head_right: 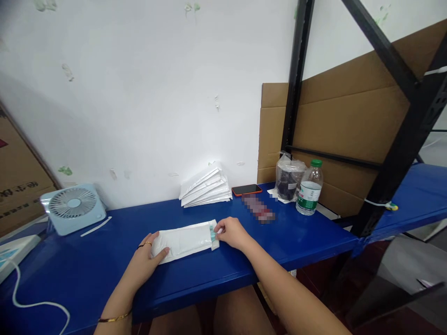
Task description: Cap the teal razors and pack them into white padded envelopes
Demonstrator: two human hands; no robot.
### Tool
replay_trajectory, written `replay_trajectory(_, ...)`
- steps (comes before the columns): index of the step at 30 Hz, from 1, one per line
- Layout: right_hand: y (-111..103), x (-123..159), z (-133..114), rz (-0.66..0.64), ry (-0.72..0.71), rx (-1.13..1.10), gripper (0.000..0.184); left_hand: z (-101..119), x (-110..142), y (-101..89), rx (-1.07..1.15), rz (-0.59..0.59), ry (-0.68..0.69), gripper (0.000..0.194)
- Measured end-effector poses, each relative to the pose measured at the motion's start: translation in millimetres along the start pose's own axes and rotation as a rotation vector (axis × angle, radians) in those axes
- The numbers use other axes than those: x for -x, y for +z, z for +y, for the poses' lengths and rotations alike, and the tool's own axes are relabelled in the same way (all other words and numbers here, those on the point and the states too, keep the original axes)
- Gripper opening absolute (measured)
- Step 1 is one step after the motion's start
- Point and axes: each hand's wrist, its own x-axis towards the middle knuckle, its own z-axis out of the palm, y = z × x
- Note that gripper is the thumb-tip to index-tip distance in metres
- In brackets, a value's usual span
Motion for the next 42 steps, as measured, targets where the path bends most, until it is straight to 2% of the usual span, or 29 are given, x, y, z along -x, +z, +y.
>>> replay_trajectory(3, -2, 1, -2, 0.010, -0.030, 0.013, 0.021, 5, 3, -4.6, -0.025, -0.027, 0.015, 0.064)
replay_trajectory(5, -6, 5, -2, 0.027, -0.057, 0.073, 0.021, 12, 7, -7.6, -0.129, 0.000, -0.050, 0.059)
replay_trajectory(8, -9, 14, -4, -0.046, -0.112, 0.098, 0.015, 29, 14, -6.9, -0.280, 0.130, -0.172, 0.052)
replay_trajectory(10, -4, 22, -8, -0.103, -0.131, 0.071, 0.012, 42, 16, -1.8, -0.262, 0.094, -0.176, 0.051)
replay_trajectory(12, 4, 32, -14, -0.149, -0.157, 0.034, 0.014, 54, 15, 4.8, -0.207, -0.029, -0.108, 0.052)
replay_trajectory(15, 12, 47, -25, -0.259, -0.207, -0.025, 0.023, 66, 9, 9.5, -0.098, -0.145, 0.135, 0.048)
replay_trajectory(16, 11, 51, -27, -0.276, -0.228, -0.032, 0.025, 68, 8, 8.7, -0.062, -0.136, 0.212, 0.046)
replay_trajectory(18, 4, 53, -31, -0.238, -0.295, -0.009, 0.022, 73, 13, 4.9, -0.020, -0.023, 0.289, 0.042)
replay_trajectory(20, -6, 47, -32, -0.136, -0.377, 0.055, 0.021, 80, 26, 1.9, 0.007, 0.114, 0.281, 0.038)
replay_trajectory(21, -10, 42, -32, -0.106, -0.411, 0.086, 0.025, 84, 35, 2.2, 0.034, 0.137, 0.273, 0.036)
replay_trajectory(22, -14, 37, -31, -0.115, -0.437, 0.105, 0.030, 89, 44, 3.8, 0.063, 0.124, 0.275, 0.037)
replay_trajectory(25, -15, 21, -28, -0.264, -0.469, 0.084, 0.040, 97, 66, 13.6, 0.087, 0.073, 0.284, 0.054)
replay_trajectory(27, -9, 16, -26, -0.303, -0.459, 0.081, 0.035, 96, 71, 17.9, 0.113, 0.053, 0.299, 0.057)
replay_trajectory(31, 7, 23, -27, -0.196, -0.387, 0.114, 0.027, 80, 62, 9.9, 0.204, -0.001, 0.345, 0.040)
replay_trajectory(34, 13, 29, -30, -0.205, -0.371, 0.090, 0.040, 66, 54, -0.7, 0.225, -0.036, 0.344, 0.041)
replay_trajectory(36, 16, 28, -32, -0.205, -0.381, 0.112, 0.054, 61, 50, -4.6, 0.232, -0.110, 0.359, 0.054)
replay_trajectory(37, 18, 26, -32, -0.191, -0.386, 0.132, 0.055, 59, 49, -5.6, 0.234, -0.148, 0.354, 0.059)
replay_trajectory(39, 22, 22, -31, -0.138, -0.382, 0.181, 0.044, 59, 45, -6.9, 0.237, -0.192, 0.322, 0.060)
replay_trajectory(42, 28, 19, -30, -0.071, -0.375, 0.235, 0.025, 63, 38, -9.2, 0.254, -0.182, 0.310, 0.049)
